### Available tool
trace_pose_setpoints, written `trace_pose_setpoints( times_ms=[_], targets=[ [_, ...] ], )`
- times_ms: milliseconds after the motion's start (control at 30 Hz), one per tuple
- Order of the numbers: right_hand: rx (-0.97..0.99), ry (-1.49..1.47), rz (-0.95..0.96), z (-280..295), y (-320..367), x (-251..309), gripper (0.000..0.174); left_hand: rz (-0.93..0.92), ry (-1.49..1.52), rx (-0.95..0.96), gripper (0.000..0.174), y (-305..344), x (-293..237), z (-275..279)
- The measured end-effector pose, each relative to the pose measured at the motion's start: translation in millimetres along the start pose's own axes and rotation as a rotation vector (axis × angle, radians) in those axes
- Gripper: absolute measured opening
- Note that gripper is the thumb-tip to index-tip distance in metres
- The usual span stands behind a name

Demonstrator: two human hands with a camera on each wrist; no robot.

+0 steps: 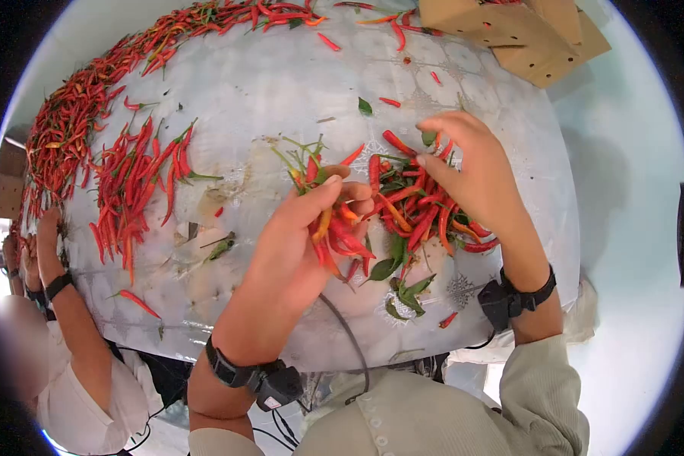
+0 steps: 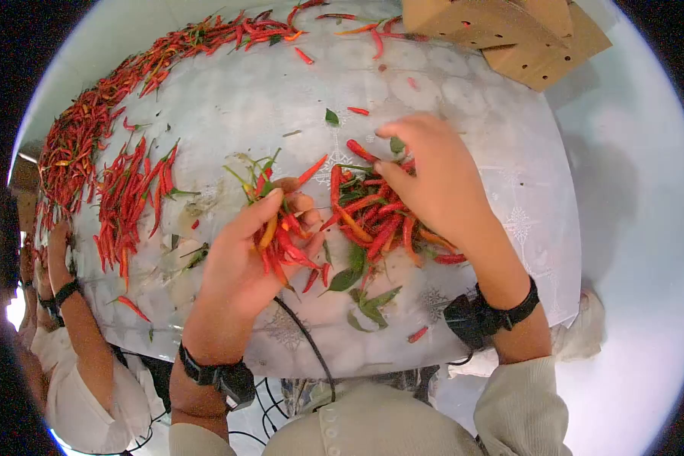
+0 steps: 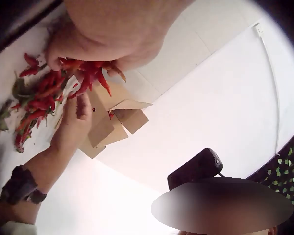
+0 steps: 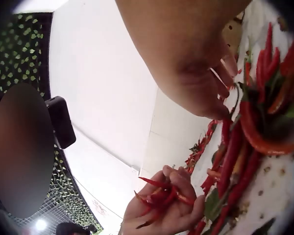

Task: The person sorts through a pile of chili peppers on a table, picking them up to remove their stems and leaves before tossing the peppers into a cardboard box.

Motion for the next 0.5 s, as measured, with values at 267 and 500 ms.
trace_pose_setpoints(
  times_ms=[267, 500],
  targets=[
    [0.083, 0.192, -0.072, -1, 16, -17, 0.014, -0.017, 0.037, 0.008, 0.025, -5, -1, 6],
    [0.012, -0.054, -0.168, 9, 23, -15, 0.013, 0.026, -0.043, 0.021, 0.025, -3, -1, 4]
  ],
)
Point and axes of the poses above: each hand's wrist, its own y-axis away from the middle knuckle, its own z-axis out of the back of the hand, x = y × z, the point moved 3 cm from there along -y, towards the middle knuckle, and after that the axes turned 9 degrees about -y, right-handed, at the moved point
